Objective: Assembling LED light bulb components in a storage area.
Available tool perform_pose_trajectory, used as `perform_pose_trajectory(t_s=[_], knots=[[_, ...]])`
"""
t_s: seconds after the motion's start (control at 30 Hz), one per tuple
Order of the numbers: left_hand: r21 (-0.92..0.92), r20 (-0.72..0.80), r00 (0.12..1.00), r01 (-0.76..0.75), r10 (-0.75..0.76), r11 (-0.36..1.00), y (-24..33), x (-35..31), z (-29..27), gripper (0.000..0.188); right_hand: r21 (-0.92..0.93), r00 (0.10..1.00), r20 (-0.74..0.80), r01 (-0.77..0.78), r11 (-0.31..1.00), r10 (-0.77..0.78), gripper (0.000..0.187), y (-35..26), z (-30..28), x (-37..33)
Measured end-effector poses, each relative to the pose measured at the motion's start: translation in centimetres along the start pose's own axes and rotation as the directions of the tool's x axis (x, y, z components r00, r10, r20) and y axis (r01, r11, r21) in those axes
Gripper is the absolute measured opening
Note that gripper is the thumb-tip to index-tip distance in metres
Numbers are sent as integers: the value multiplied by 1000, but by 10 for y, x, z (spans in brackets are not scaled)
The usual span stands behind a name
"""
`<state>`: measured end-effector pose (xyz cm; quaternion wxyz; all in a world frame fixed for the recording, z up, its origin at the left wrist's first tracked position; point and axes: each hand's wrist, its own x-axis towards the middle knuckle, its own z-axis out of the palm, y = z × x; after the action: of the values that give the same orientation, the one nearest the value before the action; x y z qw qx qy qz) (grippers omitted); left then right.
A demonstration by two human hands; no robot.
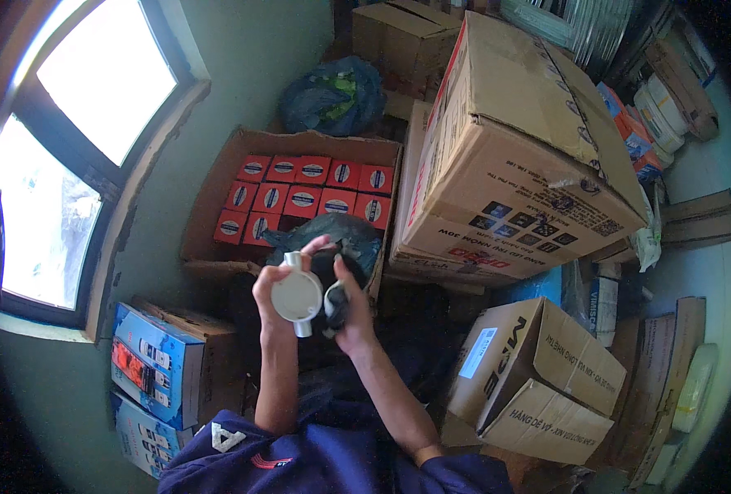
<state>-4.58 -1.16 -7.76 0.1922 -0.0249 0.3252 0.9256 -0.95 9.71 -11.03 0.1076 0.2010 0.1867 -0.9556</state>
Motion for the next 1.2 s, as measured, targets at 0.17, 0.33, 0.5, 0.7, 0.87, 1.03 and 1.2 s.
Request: perform_pose_trajectory(t_s=[0.17, 0.33, 0.5, 0.7, 0.87, 1.03, 1.2], knots=[[25, -151, 988, -21, 24, 999, -5, 4, -1, 52, -127, 995, -67, 59, 990, -68, 41, 4, 6, -3], [-18, 11, 984, -178, 178, 984, -6, 4, -8, 27, -287, 988, -62, 119, 950, -143, 38, 4, 12, -12], [-97, -177, 956, -252, 232, 963, 0, 6, -4, 34, -202, 977, -129, 139, 969, -167, 48, 1, 9, -18], [42, -127, 978, -158, 162, 987, -14, 2, 7, 46, -330, 867, -100, 433, 838, -488, 39, 0, 20, -10], [303, -135, 944, -250, 301, 920, -12, 2, 7, 52, -659, 664, 270, 656, 369, -697, 26, 13, 36, -22], [563, 190, 869, -478, 458, 674, -7, -15, 20, 79, -704, 599, 229, 646, 295, -767, 19, 9, 48, -21], [252, 157, 897, -442, 414, 861, 2, -14, 26, 50, -649, 461, 474, 759, 56, -751, 24, 8, 53, -26]])
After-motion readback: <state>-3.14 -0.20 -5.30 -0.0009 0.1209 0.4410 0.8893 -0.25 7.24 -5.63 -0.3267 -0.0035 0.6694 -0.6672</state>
